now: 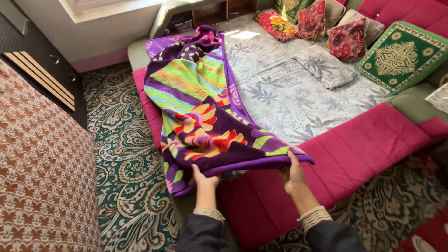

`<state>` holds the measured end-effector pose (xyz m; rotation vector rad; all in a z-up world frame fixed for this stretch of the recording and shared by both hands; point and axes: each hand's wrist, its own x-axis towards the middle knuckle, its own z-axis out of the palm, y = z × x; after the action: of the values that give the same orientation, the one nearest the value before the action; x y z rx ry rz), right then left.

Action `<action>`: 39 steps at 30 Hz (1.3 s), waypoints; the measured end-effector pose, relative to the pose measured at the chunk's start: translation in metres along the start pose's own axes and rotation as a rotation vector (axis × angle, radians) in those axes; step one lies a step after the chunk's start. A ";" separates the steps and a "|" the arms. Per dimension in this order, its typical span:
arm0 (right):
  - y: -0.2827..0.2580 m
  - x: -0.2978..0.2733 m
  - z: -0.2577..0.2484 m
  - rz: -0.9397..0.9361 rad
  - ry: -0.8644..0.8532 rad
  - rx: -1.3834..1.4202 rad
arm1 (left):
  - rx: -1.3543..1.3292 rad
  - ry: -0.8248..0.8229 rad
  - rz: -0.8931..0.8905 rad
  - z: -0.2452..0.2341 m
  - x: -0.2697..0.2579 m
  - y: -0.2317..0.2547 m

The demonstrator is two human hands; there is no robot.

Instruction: The person smooths a floral-patterned sheet on a bed, then picks up a purple floral blanket from the floor and spreads it over the bed. The person adjusts the blanket to cover the mattress and aligns it with the existing pillows.

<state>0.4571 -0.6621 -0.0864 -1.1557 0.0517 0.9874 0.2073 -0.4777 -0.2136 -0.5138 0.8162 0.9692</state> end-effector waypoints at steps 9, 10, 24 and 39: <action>-0.138 0.085 -0.038 -0.083 -0.248 0.162 | -0.005 -0.320 0.401 0.065 -0.021 -0.013; -0.163 0.093 -0.050 -0.103 -0.263 0.148 | 0.021 -0.315 0.469 0.072 -0.036 -0.031; -0.281 0.228 -0.241 -0.210 0.012 -0.069 | 1.027 -0.053 0.576 -0.036 -0.098 -0.304; -0.082 0.109 -0.211 -0.781 -0.831 -1.562 | 1.365 0.162 0.415 -0.057 -0.046 -0.366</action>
<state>0.6693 -0.7626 -0.1760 -1.7378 -1.9763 0.5921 0.4915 -0.7196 -0.2003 0.7928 1.5332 0.5317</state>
